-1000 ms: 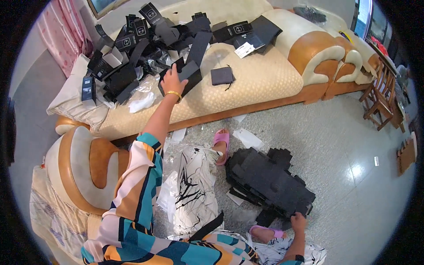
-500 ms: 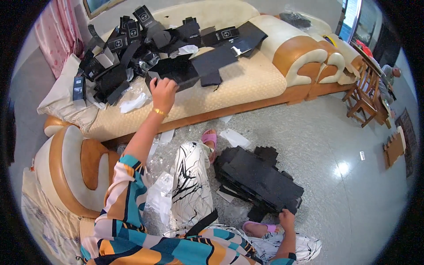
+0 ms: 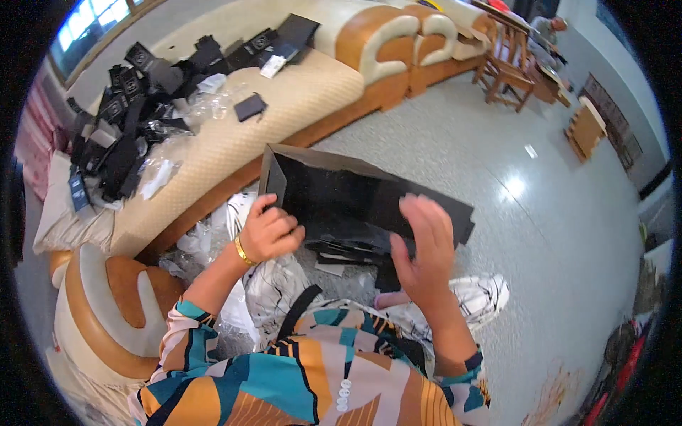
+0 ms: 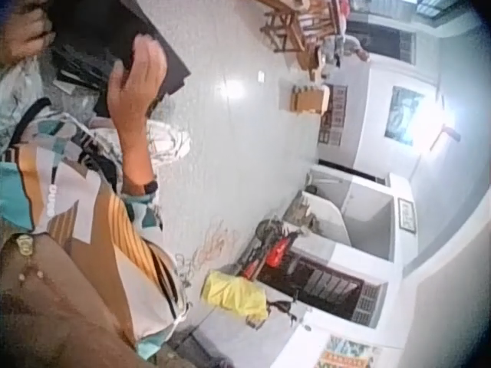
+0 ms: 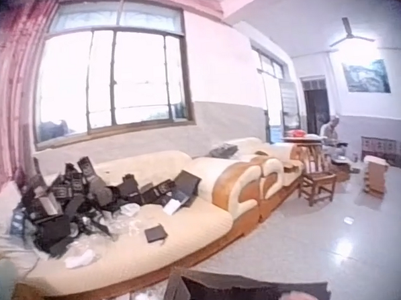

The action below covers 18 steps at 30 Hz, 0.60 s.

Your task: Assembling and flattening cardboard packaging boxes.

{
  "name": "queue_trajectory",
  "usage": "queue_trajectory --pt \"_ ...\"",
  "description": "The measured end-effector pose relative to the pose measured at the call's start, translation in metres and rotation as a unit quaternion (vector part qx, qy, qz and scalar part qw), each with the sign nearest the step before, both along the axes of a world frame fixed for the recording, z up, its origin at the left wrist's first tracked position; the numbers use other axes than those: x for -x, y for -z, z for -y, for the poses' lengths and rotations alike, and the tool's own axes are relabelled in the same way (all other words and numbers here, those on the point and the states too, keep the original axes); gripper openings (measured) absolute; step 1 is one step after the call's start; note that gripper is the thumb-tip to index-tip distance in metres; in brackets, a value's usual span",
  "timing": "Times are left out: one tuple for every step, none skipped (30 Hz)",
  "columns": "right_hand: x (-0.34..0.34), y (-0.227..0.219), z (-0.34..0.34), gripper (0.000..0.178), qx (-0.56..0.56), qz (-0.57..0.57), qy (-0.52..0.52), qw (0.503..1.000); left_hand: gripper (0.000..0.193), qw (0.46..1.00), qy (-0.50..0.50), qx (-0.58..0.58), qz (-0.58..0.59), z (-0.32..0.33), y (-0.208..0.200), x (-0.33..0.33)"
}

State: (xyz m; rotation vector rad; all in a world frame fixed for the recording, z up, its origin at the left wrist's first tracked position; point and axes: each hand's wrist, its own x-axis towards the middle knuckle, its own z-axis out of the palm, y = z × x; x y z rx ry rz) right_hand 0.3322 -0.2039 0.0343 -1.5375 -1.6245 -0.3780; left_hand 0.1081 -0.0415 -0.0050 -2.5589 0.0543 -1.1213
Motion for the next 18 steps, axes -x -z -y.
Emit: queue_trajectory --pt "0.002 0.002 -0.004 0.045 0.011 0.018 0.060 0.998 0.011 1.000 0.026 -0.003 0.002 0.008 0.005 -0.004" --pt "-0.001 0.009 -0.005 0.054 0.020 0.034 0.103 0.994 0.011 0.999 0.039 0.002 0.002 0.018 0.008 -0.010" --pt "-0.006 0.019 -0.003 0.054 0.026 0.034 0.113 0.993 0.010 0.997 0.071 0.010 0.012 0.028 0.010 -0.013" --pt "-0.011 0.028 0.000 0.054 0.048 -0.007 0.110 0.993 0.010 0.995 0.097 0.015 0.021 0.035 0.011 -0.015" --pt "-0.014 0.033 0.002 0.053 0.070 -0.049 0.105 0.991 0.010 0.994 0.101 0.019 0.020 0.039 0.011 -0.017" --pt "-0.016 0.034 0.002 0.039 0.060 -0.043 0.113 0.991 0.010 0.992 0.119 0.021 0.023 0.042 0.012 -0.019" --pt "-0.018 0.037 0.003 0.039 0.063 -0.045 0.112 0.991 0.011 0.990 0.134 0.022 0.025 0.044 0.013 -0.018" --pt "-0.022 0.040 0.004 0.031 0.059 -0.056 0.101 0.992 0.010 0.992 0.127 0.028 -0.002 0.043 0.015 -0.015" --pt "-0.025 0.042 0.005 0.023 0.055 -0.066 0.090 0.992 0.010 0.992 0.125 0.030 -0.004 0.044 0.016 -0.014" --pt "-0.026 0.042 0.005 0.023 0.056 -0.068 0.090 0.992 0.013 0.990 0.115 0.079 -0.017 0.044 0.016 -0.015" --pt "-0.026 0.040 0.006 0.019 0.044 -0.060 0.087 0.993 0.017 0.986 0.104 0.127 -0.031 0.045 0.015 -0.015" --pt "-0.027 0.038 0.007 0.016 0.032 -0.052 0.084 0.995 0.032 0.977 0.110 0.178 -0.038 0.045 0.008 -0.012" --pt "-0.028 0.039 0.007 0.016 0.034 -0.054 0.085 0.994 0.032 0.977 0.111 0.180 -0.040 0.048 0.001 -0.010" --pt "-0.030 0.039 0.007 0.017 0.036 -0.048 0.079 0.995 0.033 0.967 0.091 0.238 0.014 0.051 -0.005 -0.008" --pt "-0.032 0.039 0.008 0.017 0.039 -0.042 0.074 0.996 0.035 0.951 0.070 0.294 0.068 0.053 -0.007 -0.007" --pt "-0.031 0.037 0.008 0.017 0.039 -0.043 0.075 0.996 0.044 0.944 0.015 0.311 0.113 0.057 -0.003 -0.009" --pt "-0.030 0.035 0.008 0.017 0.032 -0.037 0.068 0.996 0.044 0.944 0.015 0.312 0.111 0.058 -0.006 -0.014" --pt "-0.029 0.033 0.010 0.016 0.025 -0.030 0.061 0.997 0.049 0.931 -0.041 0.340 0.128 0.058 -0.011 -0.020"
